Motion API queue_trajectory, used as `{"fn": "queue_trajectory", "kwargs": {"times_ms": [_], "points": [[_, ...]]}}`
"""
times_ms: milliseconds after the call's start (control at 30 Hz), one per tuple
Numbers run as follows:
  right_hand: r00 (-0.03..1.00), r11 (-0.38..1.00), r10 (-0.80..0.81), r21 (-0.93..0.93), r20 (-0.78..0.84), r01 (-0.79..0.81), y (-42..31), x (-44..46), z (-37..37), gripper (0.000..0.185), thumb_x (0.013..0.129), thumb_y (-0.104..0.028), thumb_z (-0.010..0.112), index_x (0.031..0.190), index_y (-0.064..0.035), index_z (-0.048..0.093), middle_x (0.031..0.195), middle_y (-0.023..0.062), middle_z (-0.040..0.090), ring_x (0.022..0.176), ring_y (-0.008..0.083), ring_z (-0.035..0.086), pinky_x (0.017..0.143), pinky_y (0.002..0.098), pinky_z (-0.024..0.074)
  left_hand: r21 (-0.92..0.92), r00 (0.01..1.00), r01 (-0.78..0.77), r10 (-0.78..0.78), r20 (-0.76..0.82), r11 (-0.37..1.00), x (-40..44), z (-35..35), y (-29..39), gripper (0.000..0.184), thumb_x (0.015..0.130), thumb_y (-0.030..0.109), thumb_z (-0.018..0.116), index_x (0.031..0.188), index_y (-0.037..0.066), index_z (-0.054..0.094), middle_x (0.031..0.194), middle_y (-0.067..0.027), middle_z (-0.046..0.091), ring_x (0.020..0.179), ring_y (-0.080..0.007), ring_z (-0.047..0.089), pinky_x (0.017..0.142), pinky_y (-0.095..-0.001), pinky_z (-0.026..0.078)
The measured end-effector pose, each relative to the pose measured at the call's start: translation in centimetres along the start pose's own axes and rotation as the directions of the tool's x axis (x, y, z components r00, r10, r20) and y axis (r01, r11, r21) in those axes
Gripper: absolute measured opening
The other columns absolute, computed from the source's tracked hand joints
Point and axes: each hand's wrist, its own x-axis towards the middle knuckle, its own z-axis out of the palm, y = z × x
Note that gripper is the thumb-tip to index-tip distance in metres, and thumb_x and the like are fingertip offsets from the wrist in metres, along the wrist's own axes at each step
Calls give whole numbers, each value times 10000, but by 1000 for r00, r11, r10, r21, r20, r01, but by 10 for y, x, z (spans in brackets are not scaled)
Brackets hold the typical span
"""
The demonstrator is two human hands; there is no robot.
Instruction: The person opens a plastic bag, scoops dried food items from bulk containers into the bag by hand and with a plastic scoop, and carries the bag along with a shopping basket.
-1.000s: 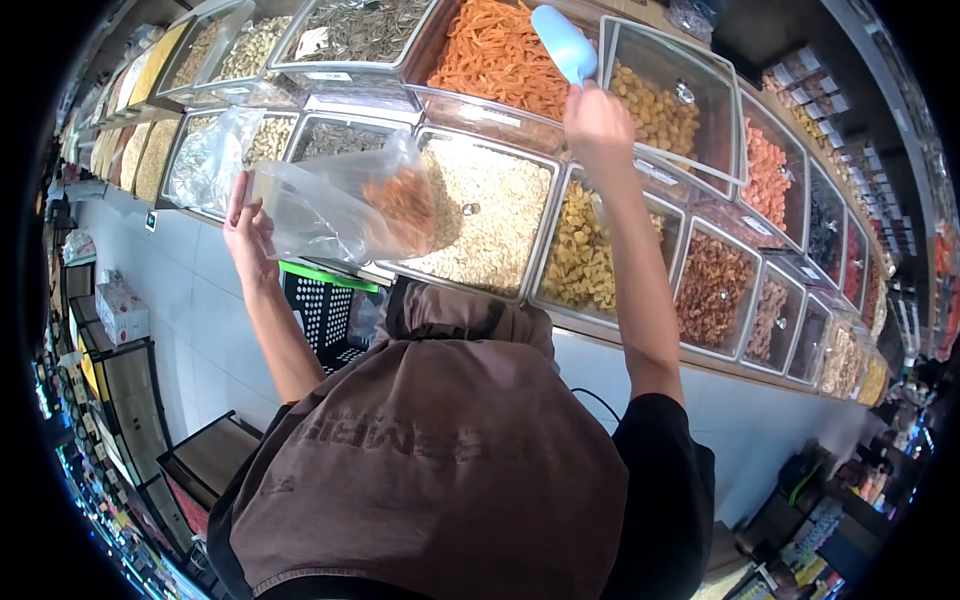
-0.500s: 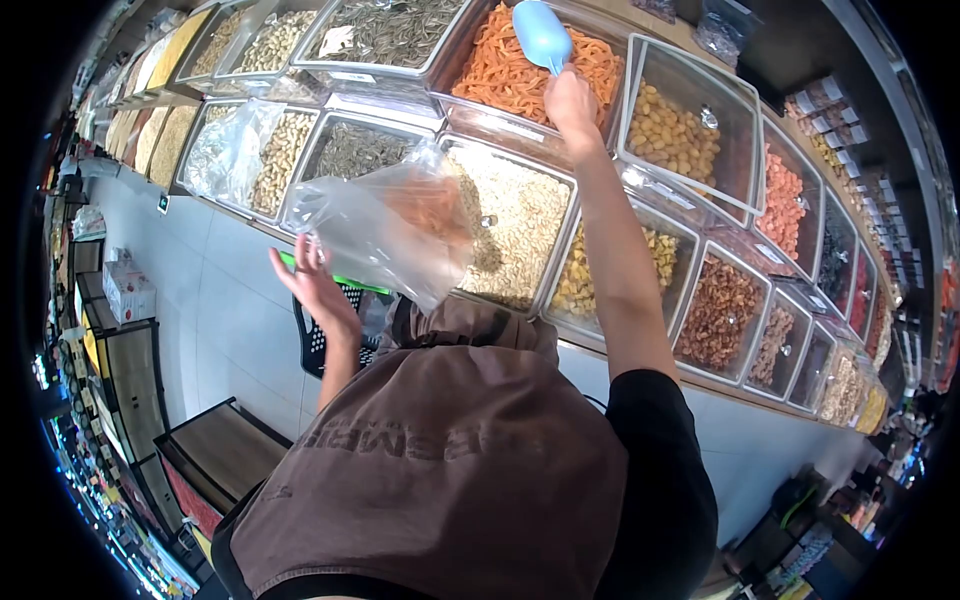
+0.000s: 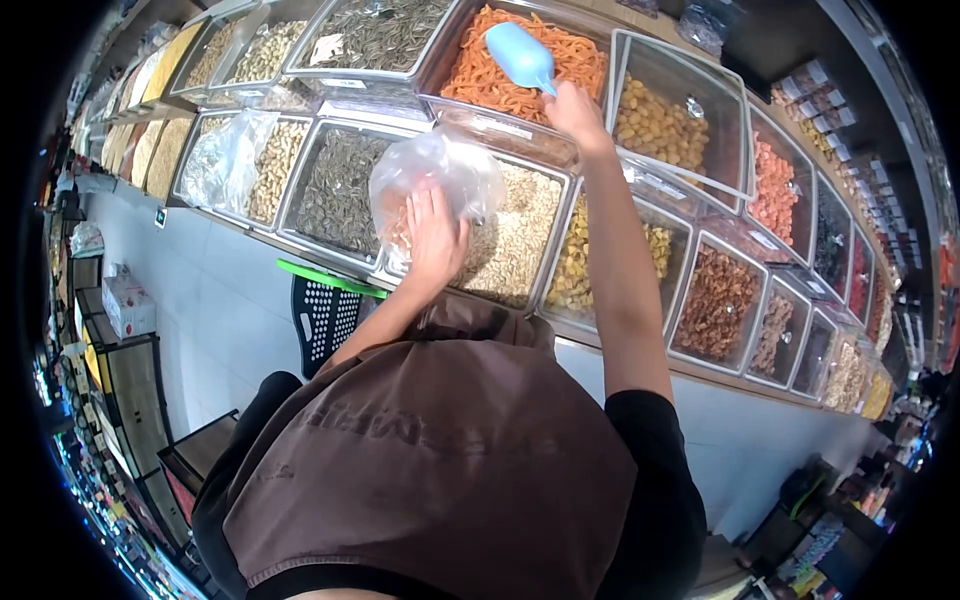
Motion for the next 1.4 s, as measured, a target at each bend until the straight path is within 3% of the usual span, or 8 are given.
{"fn": "queue_trajectory", "kwargs": {"times_ms": [267, 333, 400, 533, 1000, 1133, 1267, 1400], "points": [[994, 997, 40, -64, -106, -47, -21, -25, -6, 371, 1007, -280, 426, 1092, 27, 617, 971, 266, 675, 965, 420, 644, 870, 503, 497, 71, 973, -154, 164, -165, 986, 11, 25, -60, 340, 915, 65, 480, 1207, -64, 598, 1192, -254, 629, 1210, -349, 563, 1105, -483, 336], [987, 996, 51, -61, -154, -61, -21, -26, -4, 390, 1014, -292, 403, 1063, 32, 614, 954, 273, 674, 950, 429, 645, 860, 511, 499, -413, 952, 212, -283, -116, 886, 9, -12, -41, 316, 935, 27, 420, 1164, -82, 607, 1061, -265, 661, 969, -321, 684, 895, -430, 526], [979, 996, 57, -58, -197, -70, -22, -27, -3, 413, 1020, -305, 380, 1034, 38, 610, 937, 281, 673, 934, 437, 647, 850, 519, 502, -457, 930, -37, -137, -342, 889, 20, -4, -64, 307, 1024, 132, 383, 1111, -70, 599, 993, -205, 694, 828, -290, 685, 693, -356, 512], [977, 993, 55, -94, -207, -76, -24, -28, -4, 419, 1021, -317, 379, 1031, 31, 613, 931, 283, 672, 934, 445, 644, 837, 528, 500, -981, 894, 32, -445, -57, 189, 41, -61, -27, 339, 1064, 203, 304, 1159, -81, 463, 1061, -271, 646, 986, -330, 682, 870, -416, 572], [969, 992, 57, -99, -239, -83, -26, -31, -7, 410, 1022, -313, 385, 1025, 23, 619, 906, 271, 676, 904, 436, 652, 822, 522, 507, -892, 861, -295, -309, -404, 342, 153, -67, 40, 299, 997, 42, 341, 1050, -38, 624, 970, -101, 670, 933, -156, 611, 848, -295, 482], [972, 990, 76, -96, -221, -100, -24, -28, -5, 397, 1020, -308, 392, 1026, 16, 621, 907, 270, 676, 909, 435, 652, 827, 520, 506, -711, 799, -48, -400, -449, 702, 199, -45, 60, 337, 981, 148, 392, 1175, -11, 617, 1137, -200, 664, 1074, -301, 634, 927, -380, 475], [968, 993, 46, -97, -249, -72, -22, -27, -6, 376, 1013, -297, 412, 1031, 16, 619, 940, 274, 672, 918, 436, 650, 837, 518, 504, -702, 720, 527, -691, 69, 479, 239, 13, 41, 547, 928, 435, 508, 1259, 9, 598, 1289, -205, 604, 1192, -331, 583, 1021, -383, 436], [969, 995, 51, -72, -243, -71, -19, -21, -2, 359, 1007, -295, 427, 1064, 0, 624, 989, 276, 666, 942, 436, 642, 856, 517, 498, -751, 684, 580, -690, 238, 315, 299, 59, -4, 441, 943, 348, 493, 1216, 25, 618, 1184, -181, 644, 1028, -305, 631, 881, -393, 504]]}}
